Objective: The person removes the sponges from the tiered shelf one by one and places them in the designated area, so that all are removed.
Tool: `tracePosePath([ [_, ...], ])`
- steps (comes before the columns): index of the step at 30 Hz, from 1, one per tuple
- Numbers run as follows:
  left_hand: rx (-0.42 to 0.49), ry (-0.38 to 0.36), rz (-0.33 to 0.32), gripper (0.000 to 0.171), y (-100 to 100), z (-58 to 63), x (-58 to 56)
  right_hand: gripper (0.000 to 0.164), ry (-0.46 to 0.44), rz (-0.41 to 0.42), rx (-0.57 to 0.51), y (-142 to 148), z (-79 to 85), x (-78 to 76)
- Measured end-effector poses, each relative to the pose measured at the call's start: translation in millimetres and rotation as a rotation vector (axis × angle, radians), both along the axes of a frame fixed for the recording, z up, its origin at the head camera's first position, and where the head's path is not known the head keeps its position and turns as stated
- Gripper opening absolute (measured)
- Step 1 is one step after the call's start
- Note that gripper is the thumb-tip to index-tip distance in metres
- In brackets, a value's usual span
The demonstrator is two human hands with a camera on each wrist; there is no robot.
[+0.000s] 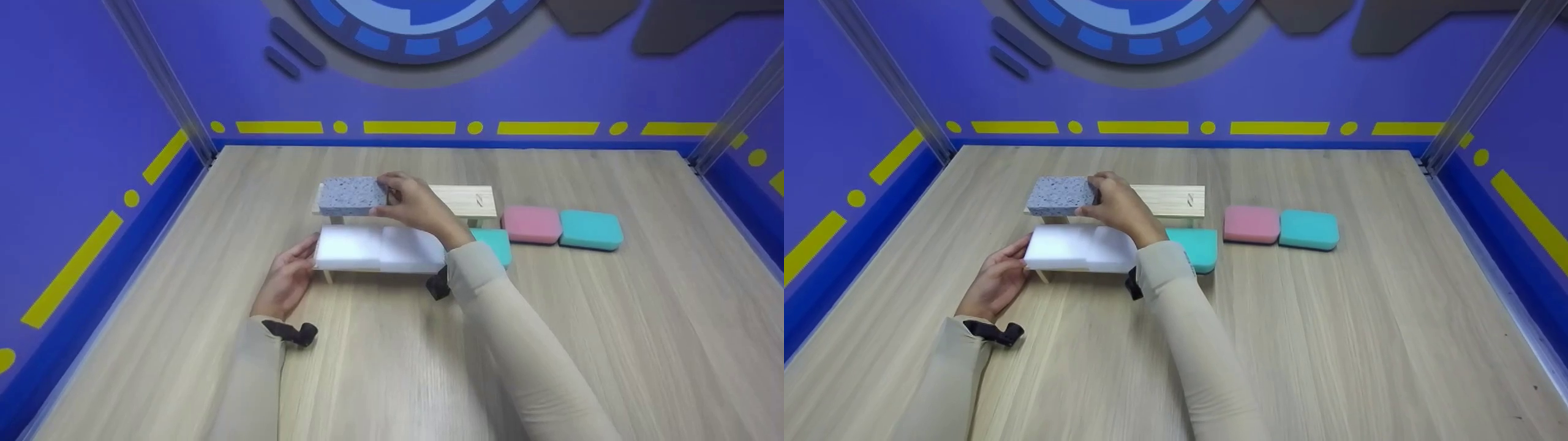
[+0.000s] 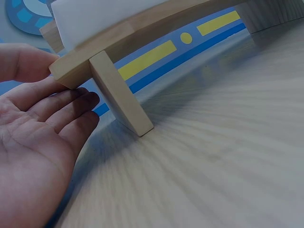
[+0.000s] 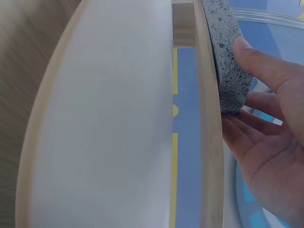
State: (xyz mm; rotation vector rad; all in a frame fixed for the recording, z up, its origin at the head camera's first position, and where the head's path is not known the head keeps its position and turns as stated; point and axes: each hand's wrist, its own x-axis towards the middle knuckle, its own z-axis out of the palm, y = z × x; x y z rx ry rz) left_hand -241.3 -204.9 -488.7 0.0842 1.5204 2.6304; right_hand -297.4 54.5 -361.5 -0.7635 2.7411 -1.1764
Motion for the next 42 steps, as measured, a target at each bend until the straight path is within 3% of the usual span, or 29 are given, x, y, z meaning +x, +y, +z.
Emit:
tracePosePath([
  [29, -0.011, -0.024, -0.003, 0.064, 1, 2.3, 1.8, 0.064, -0.012, 0.007, -0.034, 40, 11.3, 7.7],
  [36, -0.031, -0.007, -0.012, 0.064, 0, 2.4, 2.0, 0.065, -0.006, 0.043, -0.089, 50, 13.0, 9.4],
  [42, -0.026, -0.009, -0.011, 0.065, 0, 2.2, 1.7, 0.067, -0.008, 0.023, -0.060, 59, 14.7, 11.9],
])
